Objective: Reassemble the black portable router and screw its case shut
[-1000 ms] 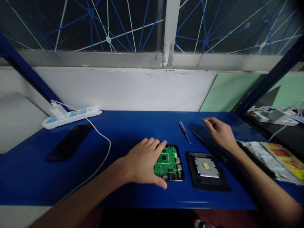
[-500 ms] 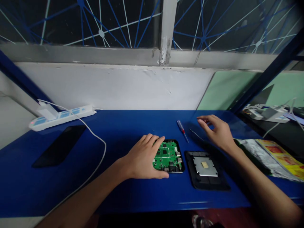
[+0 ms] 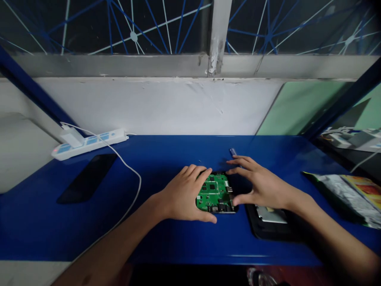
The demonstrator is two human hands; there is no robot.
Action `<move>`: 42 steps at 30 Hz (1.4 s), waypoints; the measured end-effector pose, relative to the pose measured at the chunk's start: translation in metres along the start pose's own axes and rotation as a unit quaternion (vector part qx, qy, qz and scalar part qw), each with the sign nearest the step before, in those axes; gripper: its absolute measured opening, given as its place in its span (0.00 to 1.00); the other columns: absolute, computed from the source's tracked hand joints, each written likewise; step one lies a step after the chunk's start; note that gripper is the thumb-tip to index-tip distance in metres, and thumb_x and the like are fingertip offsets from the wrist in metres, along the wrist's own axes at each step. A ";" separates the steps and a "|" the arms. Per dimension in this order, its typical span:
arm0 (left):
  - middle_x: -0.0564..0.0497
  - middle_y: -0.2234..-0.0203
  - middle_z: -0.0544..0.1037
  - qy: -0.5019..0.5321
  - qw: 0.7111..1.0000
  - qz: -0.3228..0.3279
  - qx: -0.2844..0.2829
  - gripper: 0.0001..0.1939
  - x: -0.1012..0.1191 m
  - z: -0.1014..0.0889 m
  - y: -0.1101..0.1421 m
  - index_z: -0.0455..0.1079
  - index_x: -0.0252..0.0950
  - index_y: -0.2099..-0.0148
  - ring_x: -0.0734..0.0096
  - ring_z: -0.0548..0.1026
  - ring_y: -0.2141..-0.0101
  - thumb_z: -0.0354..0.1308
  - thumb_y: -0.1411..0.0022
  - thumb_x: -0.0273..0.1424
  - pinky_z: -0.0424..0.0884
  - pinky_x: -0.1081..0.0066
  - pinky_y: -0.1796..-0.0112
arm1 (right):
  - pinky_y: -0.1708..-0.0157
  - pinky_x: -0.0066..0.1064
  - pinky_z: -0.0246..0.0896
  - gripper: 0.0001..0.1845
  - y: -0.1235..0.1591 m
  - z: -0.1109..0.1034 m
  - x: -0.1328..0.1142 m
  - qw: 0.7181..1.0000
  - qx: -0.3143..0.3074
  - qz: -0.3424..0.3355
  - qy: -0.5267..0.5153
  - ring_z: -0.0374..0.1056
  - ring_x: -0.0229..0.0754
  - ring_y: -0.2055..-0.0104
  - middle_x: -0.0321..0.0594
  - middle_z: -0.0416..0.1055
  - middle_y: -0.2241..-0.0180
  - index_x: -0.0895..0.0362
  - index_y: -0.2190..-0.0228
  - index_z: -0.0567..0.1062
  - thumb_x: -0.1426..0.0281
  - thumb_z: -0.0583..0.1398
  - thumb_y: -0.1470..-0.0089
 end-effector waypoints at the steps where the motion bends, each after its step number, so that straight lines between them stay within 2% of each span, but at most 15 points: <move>1: 0.36 0.35 0.63 0.000 1.000 0.001 -0.003 0.64 0.000 0.000 0.000 0.51 0.33 0.28 0.37 0.60 0.37 0.62 0.54 0.68 0.55 0.44 0.36 | 0.37 0.65 0.57 0.44 0.002 0.002 -0.001 1.000 -0.012 -0.005 -0.005 0.54 0.66 0.30 0.52 0.66 0.36 0.54 0.47 0.75 0.40 0.68 0.58; 5: 0.35 0.35 0.62 -0.004 1.000 -0.003 -0.019 0.63 -0.001 0.000 0.000 0.52 0.32 0.28 0.37 0.60 0.37 0.63 0.55 0.67 0.54 0.44 0.36 | 0.33 0.66 0.51 0.45 0.006 0.008 -0.009 0.999 -0.048 -0.017 -0.015 0.50 0.67 0.28 0.51 0.60 0.32 0.53 0.48 0.75 0.40 0.71 0.63; 8: 0.33 0.35 0.63 -0.014 0.999 -0.018 -0.035 0.63 -0.005 0.001 -0.001 0.53 0.30 0.29 0.37 0.60 0.37 0.63 0.55 0.66 0.54 0.44 0.36 | 0.32 0.63 0.51 0.45 0.006 0.012 -0.015 0.998 -0.060 -0.021 -0.020 0.52 0.66 0.28 0.54 0.60 0.32 0.55 0.49 0.76 0.41 0.72 0.64; 13: 0.34 0.36 0.64 -0.011 0.999 -0.020 -0.034 0.61 -0.007 0.000 -0.002 0.54 0.32 0.29 0.37 0.61 0.37 0.63 0.55 0.65 0.55 0.43 0.36 | 0.35 0.58 0.59 0.38 0.004 0.014 -0.018 0.997 -0.053 -0.011 -0.062 0.60 0.63 0.33 0.55 0.65 0.37 0.57 0.55 0.77 0.45 0.72 0.61; 17: 0.35 0.37 0.65 0.003 0.999 -0.022 -0.036 0.62 -0.009 0.001 -0.003 0.55 0.32 0.29 0.38 0.62 0.38 0.64 0.57 0.65 0.57 0.44 0.37 | 0.38 0.54 0.64 0.37 0.005 0.018 -0.015 0.995 -0.057 0.002 -0.087 0.64 0.61 0.36 0.55 0.63 0.37 0.57 0.55 0.76 0.46 0.72 0.60; 20: 0.37 0.36 0.64 0.012 0.999 -0.027 -0.040 0.62 -0.009 0.001 -0.003 0.53 0.36 0.28 0.37 0.61 0.38 0.64 0.57 0.64 0.58 0.42 0.37 | 0.40 0.52 0.66 0.36 0.005 0.017 -0.013 0.993 -0.052 0.004 -0.108 0.65 0.61 0.37 0.53 0.61 0.36 0.56 0.55 0.75 0.47 0.73 0.61; 27: 0.33 0.35 0.61 0.022 0.996 -0.053 -0.062 0.67 -0.011 0.004 -0.002 0.45 0.32 0.26 0.34 0.56 0.35 0.65 0.57 0.62 0.56 0.40 0.37 | 0.42 0.51 0.68 0.37 0.005 0.018 -0.013 0.992 -0.058 0.016 -0.114 0.62 0.62 0.35 0.55 0.59 0.35 0.56 0.56 0.71 0.45 0.71 0.59; 31: 0.34 0.37 0.63 0.026 0.997 -0.047 -0.052 0.63 -0.008 0.001 -0.003 0.51 0.30 0.29 0.38 0.58 0.37 0.67 0.57 0.60 0.57 0.45 0.36 | 0.42 0.50 0.67 0.37 0.005 0.017 -0.014 0.992 -0.052 0.011 -0.115 0.64 0.60 0.36 0.54 0.61 0.36 0.55 0.57 0.70 0.45 0.72 0.61; 36: 0.39 0.43 0.68 0.047 0.998 -0.032 -0.024 0.54 -0.005 -0.005 -0.005 0.59 0.35 0.36 0.43 0.64 0.43 0.70 0.58 0.57 0.62 0.47 0.40 | 0.42 0.50 0.67 0.35 0.003 0.010 -0.021 0.993 -0.032 -0.024 -0.115 0.66 0.58 0.38 0.51 0.66 0.39 0.54 0.57 0.70 0.49 0.73 0.60; 40: 0.40 0.44 0.69 0.052 0.998 -0.031 -0.018 0.52 -0.005 -0.006 -0.004 0.60 0.36 0.38 0.43 0.65 0.44 0.70 0.59 0.57 0.63 0.46 0.41 | 0.40 0.50 0.66 0.29 0.004 0.006 -0.024 0.994 -0.036 -0.033 -0.100 0.66 0.57 0.38 0.50 0.65 0.38 0.53 0.55 0.71 0.52 0.71 0.54; 42: 0.39 0.43 0.68 0.051 0.998 -0.033 -0.017 0.53 -0.006 -0.006 -0.004 0.59 0.36 0.37 0.42 0.65 0.44 0.70 0.59 0.57 0.63 0.46 0.41 | 0.38 0.50 0.64 0.23 0.004 0.005 -0.024 0.995 -0.039 -0.032 -0.088 0.65 0.56 0.36 0.49 0.63 0.36 0.53 0.56 0.71 0.58 0.69 0.50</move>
Point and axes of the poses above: each hand's wrist, its own y-axis away from the middle knuckle, its own z-axis out of the palm, x = y × z, the point moved 10 cm from there along -y, towards the middle knuckle
